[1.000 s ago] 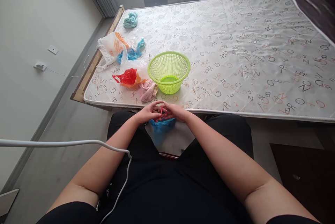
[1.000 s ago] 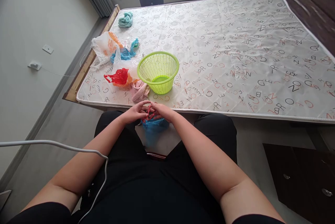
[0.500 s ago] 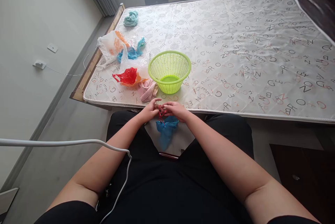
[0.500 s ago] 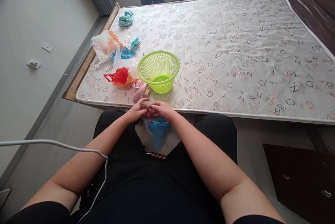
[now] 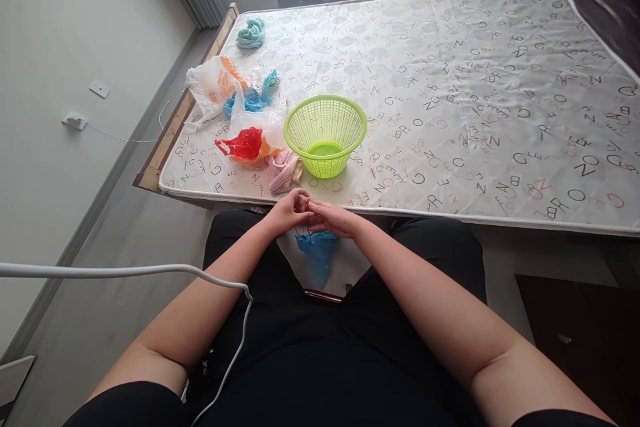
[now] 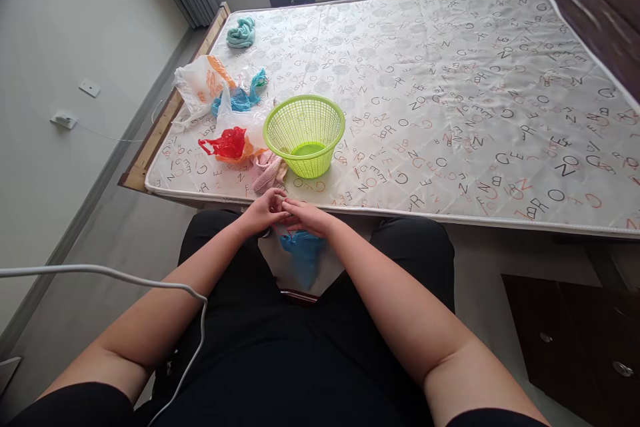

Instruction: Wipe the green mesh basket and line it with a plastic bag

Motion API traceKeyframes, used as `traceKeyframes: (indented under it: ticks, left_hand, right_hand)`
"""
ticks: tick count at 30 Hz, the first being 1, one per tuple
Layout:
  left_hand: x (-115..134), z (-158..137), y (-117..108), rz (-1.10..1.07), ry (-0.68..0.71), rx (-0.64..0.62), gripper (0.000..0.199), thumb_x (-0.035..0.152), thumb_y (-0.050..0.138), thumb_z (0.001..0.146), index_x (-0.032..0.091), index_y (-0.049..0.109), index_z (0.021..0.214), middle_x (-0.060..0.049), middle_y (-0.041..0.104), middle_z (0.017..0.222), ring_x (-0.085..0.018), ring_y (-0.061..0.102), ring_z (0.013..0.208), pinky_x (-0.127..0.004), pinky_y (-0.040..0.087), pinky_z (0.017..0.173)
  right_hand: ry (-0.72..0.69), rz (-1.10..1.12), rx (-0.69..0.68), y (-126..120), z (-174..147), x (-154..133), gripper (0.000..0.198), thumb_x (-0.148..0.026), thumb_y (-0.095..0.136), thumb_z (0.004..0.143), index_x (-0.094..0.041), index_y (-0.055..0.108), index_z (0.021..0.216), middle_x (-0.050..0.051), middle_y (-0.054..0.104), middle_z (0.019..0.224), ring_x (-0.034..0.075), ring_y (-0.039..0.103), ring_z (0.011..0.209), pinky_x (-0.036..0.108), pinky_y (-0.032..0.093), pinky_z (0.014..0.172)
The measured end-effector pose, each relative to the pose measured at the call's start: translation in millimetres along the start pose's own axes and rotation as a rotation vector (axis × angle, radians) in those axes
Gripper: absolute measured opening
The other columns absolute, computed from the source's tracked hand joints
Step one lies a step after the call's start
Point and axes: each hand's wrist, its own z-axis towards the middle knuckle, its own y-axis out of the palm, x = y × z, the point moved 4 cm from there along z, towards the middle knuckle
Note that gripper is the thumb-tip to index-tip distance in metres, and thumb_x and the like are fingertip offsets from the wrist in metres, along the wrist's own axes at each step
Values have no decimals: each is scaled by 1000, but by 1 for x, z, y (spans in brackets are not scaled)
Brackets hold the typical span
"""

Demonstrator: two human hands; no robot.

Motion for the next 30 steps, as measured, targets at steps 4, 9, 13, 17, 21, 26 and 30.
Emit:
traceKeyframes:
  ticks: [4,9,13,17,21,26,30]
  left_hand:
    - [3,0,-1,21,28,67,47,34,76,86,22,52,124,4,57,79,-12,59,71,-24,48,66]
    - [-6,3,-2,-224,-112,126,41,38,72,90,21,49,119,0,63,95,-12,68,66,-27,56,63]
    - [-15,4,-5,-222,-252,179,33,29,74,89,19,52,111,-5,67,104,-10,70,62,-25,57,62]
    - [-18,4,-2,-245,-375,155,22,22,70,91,17,55,106,-9,70,109,-9,68,57,-25,57,58]
    - [-17,2,-1,-243,-374,102,34,23,76,86,17,59,114,-12,72,120,-7,64,55,-24,55,53]
    - [-14,2,-3,-149,-209,44,51,37,83,81,17,66,126,-11,74,113,-18,72,83,-27,59,67]
    - [-14,3,1,-135,-165,-57,46,43,78,85,17,71,122,-9,76,102,-18,72,80,-30,58,72]
  right_hand:
    - [-6,147,6,-3,2,0,59,-41,68,95,-35,45,150,4,72,123,15,75,86,31,62,79]
    - [-54,140,52,-6,0,-8,62,-40,67,94,-35,43,151,6,71,126,17,76,85,31,63,72]
    - [-77,78,124,-9,-1,-11,66,-41,67,94,-39,40,154,5,65,137,18,75,94,30,62,74]
    - [-120,54,207,-14,0,-12,60,-40,66,93,-41,46,150,4,61,142,21,67,119,30,59,82]
    - [-126,60,174,-13,-1,-14,44,-42,66,93,-36,58,136,3,61,144,23,62,126,31,58,86]
    - [-148,-40,86,-6,0,-12,38,-42,71,91,-32,66,127,3,68,135,22,66,115,31,58,85]
    - [-159,-14,41,-4,1,-9,35,-40,73,90,-29,68,122,4,71,128,20,69,104,30,59,81]
